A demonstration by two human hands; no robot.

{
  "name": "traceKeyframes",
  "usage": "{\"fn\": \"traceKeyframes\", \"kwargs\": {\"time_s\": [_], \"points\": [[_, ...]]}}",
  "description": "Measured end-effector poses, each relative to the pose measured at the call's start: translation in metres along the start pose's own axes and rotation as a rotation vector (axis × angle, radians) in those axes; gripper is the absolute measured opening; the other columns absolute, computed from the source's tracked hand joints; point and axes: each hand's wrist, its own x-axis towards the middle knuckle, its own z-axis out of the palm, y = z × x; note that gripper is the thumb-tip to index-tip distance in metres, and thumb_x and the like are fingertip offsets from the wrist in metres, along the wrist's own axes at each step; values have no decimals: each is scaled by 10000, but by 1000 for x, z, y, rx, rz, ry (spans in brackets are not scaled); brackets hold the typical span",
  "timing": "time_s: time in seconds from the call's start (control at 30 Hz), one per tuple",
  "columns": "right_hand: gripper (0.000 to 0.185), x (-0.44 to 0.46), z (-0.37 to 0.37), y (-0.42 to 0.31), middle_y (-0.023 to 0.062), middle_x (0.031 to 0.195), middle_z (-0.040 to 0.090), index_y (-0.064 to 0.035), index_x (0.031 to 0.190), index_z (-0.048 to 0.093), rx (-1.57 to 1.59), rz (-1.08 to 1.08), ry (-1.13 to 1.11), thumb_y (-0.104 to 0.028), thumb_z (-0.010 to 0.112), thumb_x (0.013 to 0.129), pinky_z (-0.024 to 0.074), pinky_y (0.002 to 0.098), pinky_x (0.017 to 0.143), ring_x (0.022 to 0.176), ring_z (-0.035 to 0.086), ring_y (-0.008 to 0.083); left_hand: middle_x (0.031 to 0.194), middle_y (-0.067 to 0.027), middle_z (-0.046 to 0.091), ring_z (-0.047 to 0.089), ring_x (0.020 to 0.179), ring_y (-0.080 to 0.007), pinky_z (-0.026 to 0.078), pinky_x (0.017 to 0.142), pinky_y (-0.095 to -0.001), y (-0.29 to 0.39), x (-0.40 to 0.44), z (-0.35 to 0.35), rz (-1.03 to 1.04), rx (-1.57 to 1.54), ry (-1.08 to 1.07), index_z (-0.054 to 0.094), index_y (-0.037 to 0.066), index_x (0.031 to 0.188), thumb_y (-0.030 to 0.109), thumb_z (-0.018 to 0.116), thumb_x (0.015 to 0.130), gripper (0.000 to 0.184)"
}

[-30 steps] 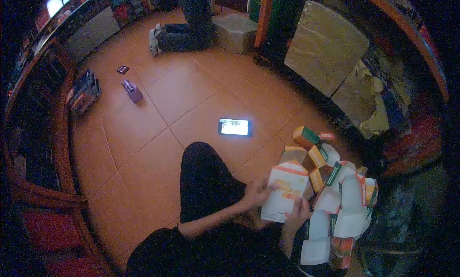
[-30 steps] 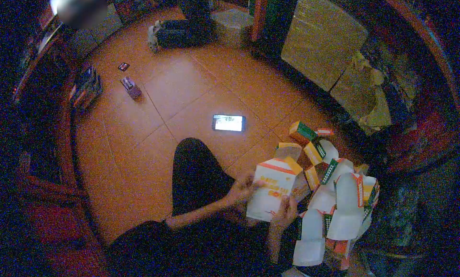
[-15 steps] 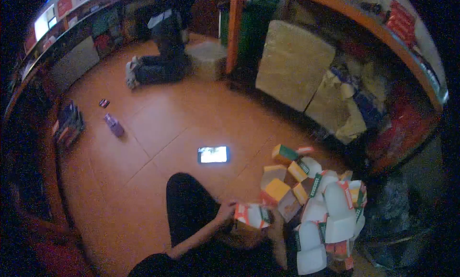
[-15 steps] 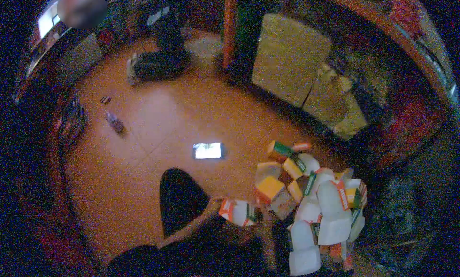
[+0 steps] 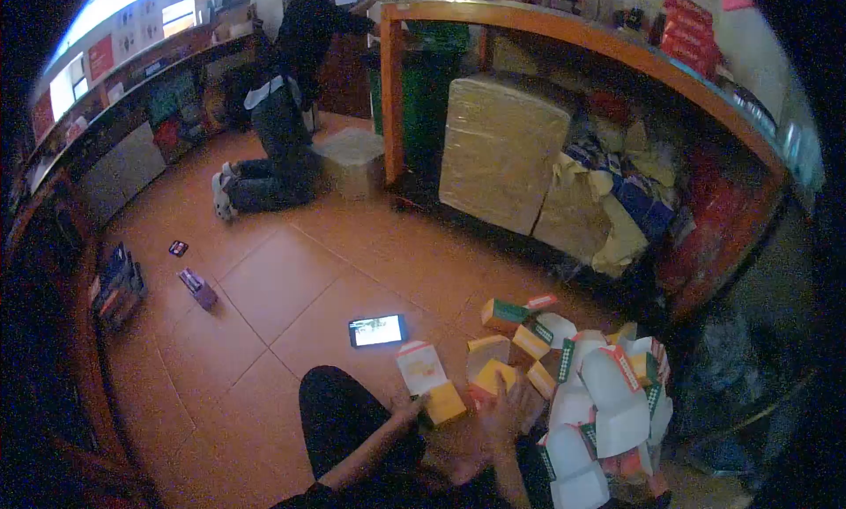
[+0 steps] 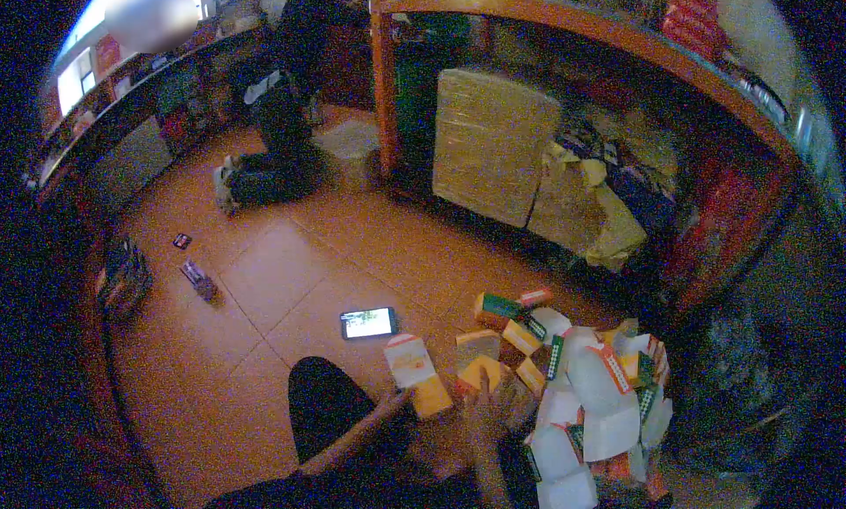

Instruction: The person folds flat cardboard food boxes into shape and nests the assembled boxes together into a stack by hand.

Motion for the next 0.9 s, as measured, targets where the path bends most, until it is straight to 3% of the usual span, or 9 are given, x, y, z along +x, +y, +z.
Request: {"fn": "traceKeyframes", "kwargs": {"time_s": [0.07, 0.2, 0.27, 0.33, 0.37, 0.43, 0.73, 0.83, 0.9], "points": [[565, 3, 6, 17, 211, 1318, 364, -79, 1277, 417, -36, 51, -29, -202, 593, 754, 219, 527, 1016, 1242, 283, 399, 1216, -207, 476, 440, 1139, -350, 274, 983, -503, 7, -1, 10, 239, 264, 237, 366, 5, 1242, 389, 530, 848, 574], [609, -6, 69, 72, 214, 1323, 373, -71, 1289, 402, 135, 254, -173, -196, 612, 730, 229, 510, 1020, 1221, 330, 379, 1255, -221, 426, 332, 1219, -368, 148, 1001, -547, 32, -7, 15, 217, 513, 434, 396, -7, 1220, 400, 493, 862, 551], [617, -10, 67, 70, 212, 1316, 385, -63, 1287, 402, 200, 269, -180, -204, 621, 727, 242, 498, 1015, 1187, 372, 377, 1223, -217, 428, 320, 1182, -387, 167, 967, -561, 83, -39, 11, 291, 598, 432, 420, -24, 1183, 385, 498, 856, 529], [618, 0, 53, 63, 203, 1284, 418, -51, 1275, 409, 154, 113, -44, -223, 637, 727, 272, 475, 999, 1134, 424, 380, 1114, -204, 466, 387, 1056, -387, 224, 928, -530, 53, -28, 18, 571, 1145, 784, 462, -21, 1109, 315, 517, 837, 435], [611, 3, 47, 59, 197, 1261, 438, -45, 1266, 416, 43, -43, 68, -234, 643, 730, 288, 464, 988, 1116, 435, 386, 1114, -204, 466, 387, 1056, -387, 224, 928, -530, 60, -39, 19, 563, 1160, 735, 462, -21, 1109, 315, 517, 837, 435], [641, -7, 82, 85, 197, 1245, 434, -41, 1261, 408, 282, 37, -88, -273, 662, 720, 279, 478, 985, 1163, 379, 395, 1049, -208, 480, 401, 992, -379, 259, 904, -489, 84, -51, 14, 561, 360, 516, 505, 10, 1065, 230, 527, 804, 342], [885, -13, 91, 66, 208, 1154, 440, -23, 1195, 354, 10, -29, 169, -344, 824, 517, 302, 518, 927, 1096, 410, 393, 911, -188, 533, 425, 980, -334, 318, 846, -460, 108, -77, 28, 614, 475, 348, 490, 71, 1097, 180, 623, 705, 429], [919, 9, 77, 72, 207, 1150, 456, -24, 1203, 344, 400, 270, -298, -343, 834, 494, 347, 476, 918, 1083, 437, 382, 941, -206, 518, 442, 946, -344, 315, 863, -456, 126, -87, 28, 626, 545, 418, 450, 94, 1157, 184, 636, 694, 507], [916, 11, 43, 48, 202, 1159, 456, -22, 1232, 332, 490, 265, -186, -336, 826, 527, 345, 464, 940, 1098, 434, 372, 962, -211, 510, 447, 939, -349, 333, 848, -454, 121, -84, 24, 623, 588, 449, 438, 101, 1173, 181, 634, 701, 517]]}}
